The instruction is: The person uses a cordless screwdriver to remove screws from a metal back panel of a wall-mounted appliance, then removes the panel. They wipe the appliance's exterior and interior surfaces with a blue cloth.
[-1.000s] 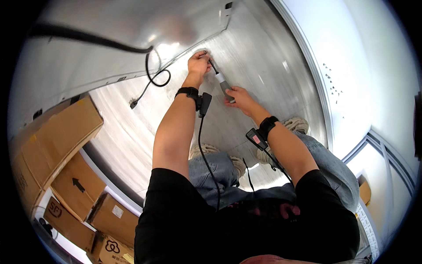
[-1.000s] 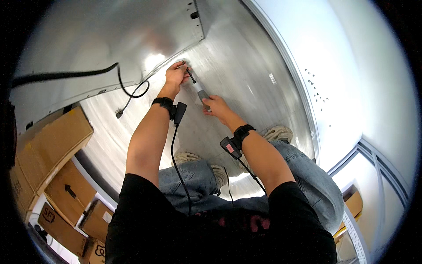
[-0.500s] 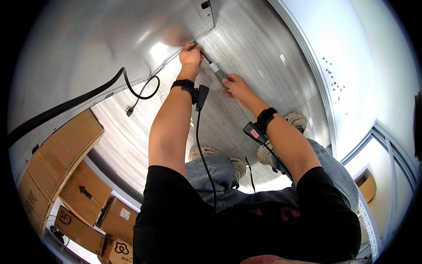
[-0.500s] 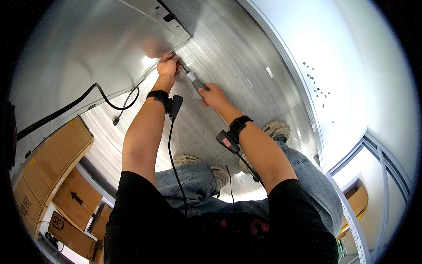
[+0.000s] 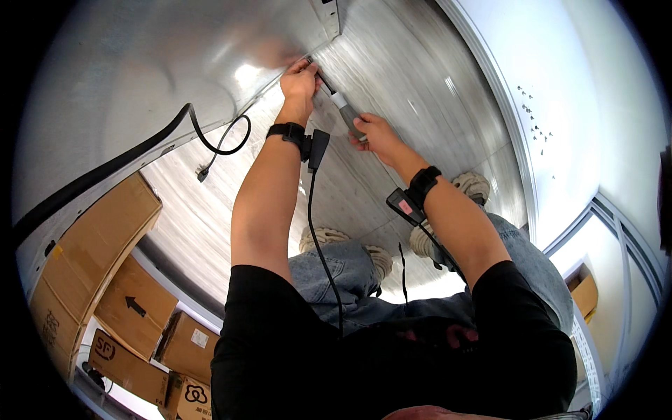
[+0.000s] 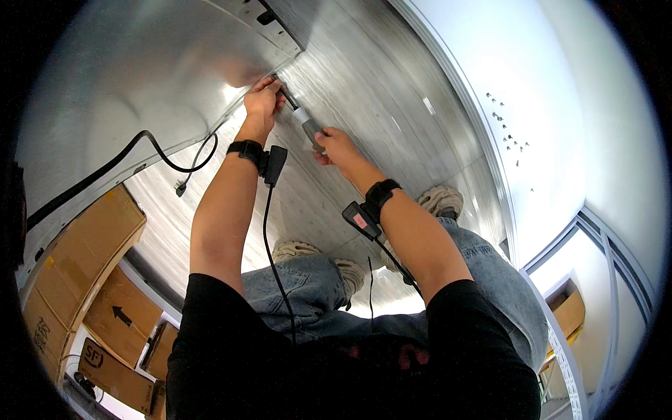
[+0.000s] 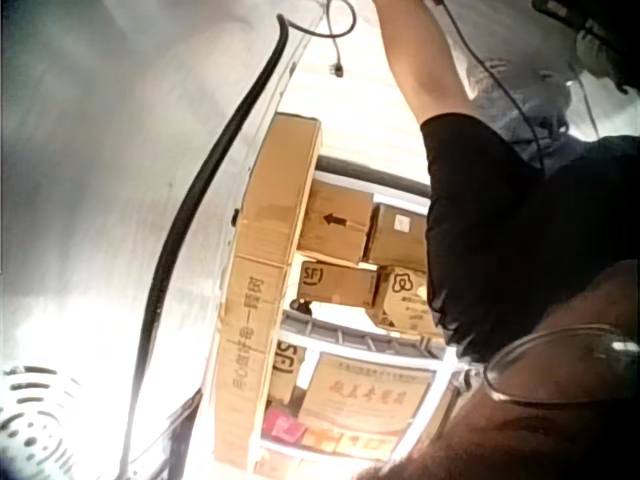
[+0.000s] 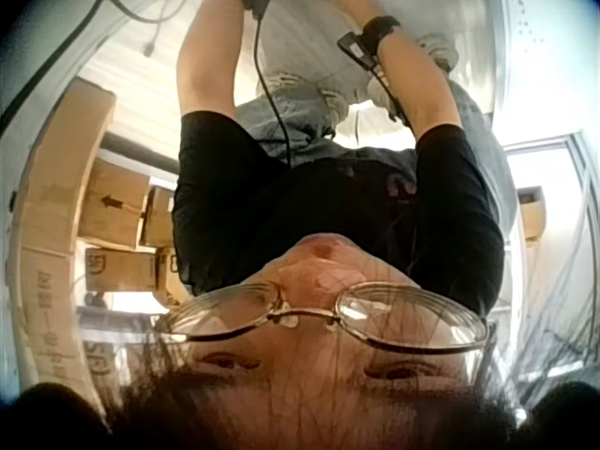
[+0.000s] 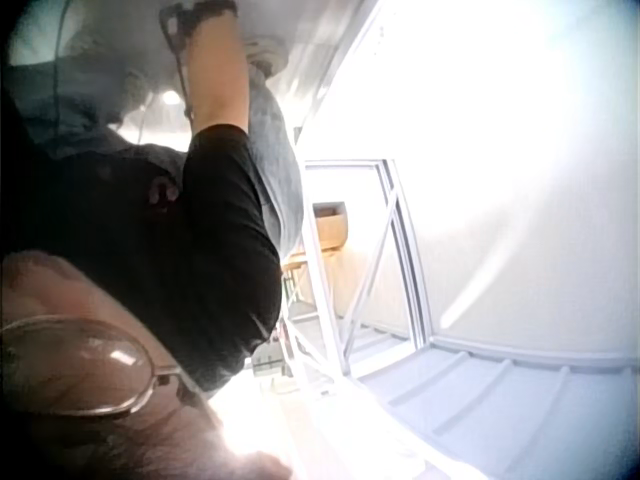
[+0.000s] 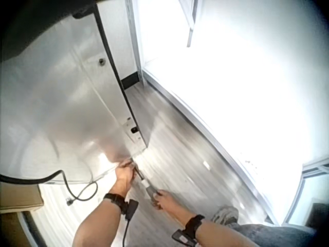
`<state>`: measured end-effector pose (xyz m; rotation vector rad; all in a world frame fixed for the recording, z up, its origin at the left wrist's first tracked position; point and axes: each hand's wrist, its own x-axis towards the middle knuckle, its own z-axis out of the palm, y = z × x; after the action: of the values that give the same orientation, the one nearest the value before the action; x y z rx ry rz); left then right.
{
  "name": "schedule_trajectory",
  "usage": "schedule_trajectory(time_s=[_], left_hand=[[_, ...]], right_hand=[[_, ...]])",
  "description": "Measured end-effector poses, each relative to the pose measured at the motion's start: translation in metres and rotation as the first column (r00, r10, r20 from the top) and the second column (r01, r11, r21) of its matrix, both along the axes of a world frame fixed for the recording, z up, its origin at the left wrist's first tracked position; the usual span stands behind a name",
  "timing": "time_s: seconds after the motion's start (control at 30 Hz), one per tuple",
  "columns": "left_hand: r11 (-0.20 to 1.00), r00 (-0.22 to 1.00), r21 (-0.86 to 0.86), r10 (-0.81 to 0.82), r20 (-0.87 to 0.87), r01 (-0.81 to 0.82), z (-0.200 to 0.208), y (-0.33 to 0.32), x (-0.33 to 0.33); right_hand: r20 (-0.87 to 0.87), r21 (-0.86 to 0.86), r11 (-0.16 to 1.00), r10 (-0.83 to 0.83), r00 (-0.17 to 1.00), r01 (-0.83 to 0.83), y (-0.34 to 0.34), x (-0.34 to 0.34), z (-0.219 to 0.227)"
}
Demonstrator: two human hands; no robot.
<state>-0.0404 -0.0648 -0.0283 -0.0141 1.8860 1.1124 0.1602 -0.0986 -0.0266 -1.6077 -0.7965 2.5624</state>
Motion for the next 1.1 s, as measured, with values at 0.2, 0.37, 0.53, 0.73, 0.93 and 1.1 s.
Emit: schedule_trajectory(time_s=[0.2,0.37,0.53,0.73,0.93,1.1], left_hand=[[1.000,0.999,-0.024,0.013,-0.040,-0.014,-0.002,0.000,0.001],[0.999,0.998,-0.024,-0.036,-0.050,0.035,-0.005,-0.002,-0.002],[0.999,0.999,-0.025,-0.032,-0.041,0.031,-0.001,-0.002,-0.002],[0.999,0.999,-0.040,-0.027,-0.039,0.026,-0.004,-0.001,-0.003],[0.999,0.997,-0.032,-0.022,-0.068,0.019,-0.009,-0.002,-0.004],[0.997,0.993,-0.042,-0.069,-0.094,0.066,-0.007,0.000,-0.002]], right_hand=[[-0.022,-0.031,0.999,0.032,0.999,-0.033,0.004,-0.002,0.008],[-0.014,-0.055,0.998,0.005,1.000,-0.006,0.003,-0.004,0.010],[-0.034,-0.093,0.996,-0.011,0.999,0.008,0.000,-0.003,-0.003],[-0.014,-0.132,0.990,-0.048,0.999,0.046,0.004,-0.002,0.001],[-0.015,-0.045,0.998,0.037,0.999,-0.037,0.004,-0.006,0.002],[0.148,0.192,0.974,0.089,0.985,-0.117,-0.004,-0.018,-0.002]])
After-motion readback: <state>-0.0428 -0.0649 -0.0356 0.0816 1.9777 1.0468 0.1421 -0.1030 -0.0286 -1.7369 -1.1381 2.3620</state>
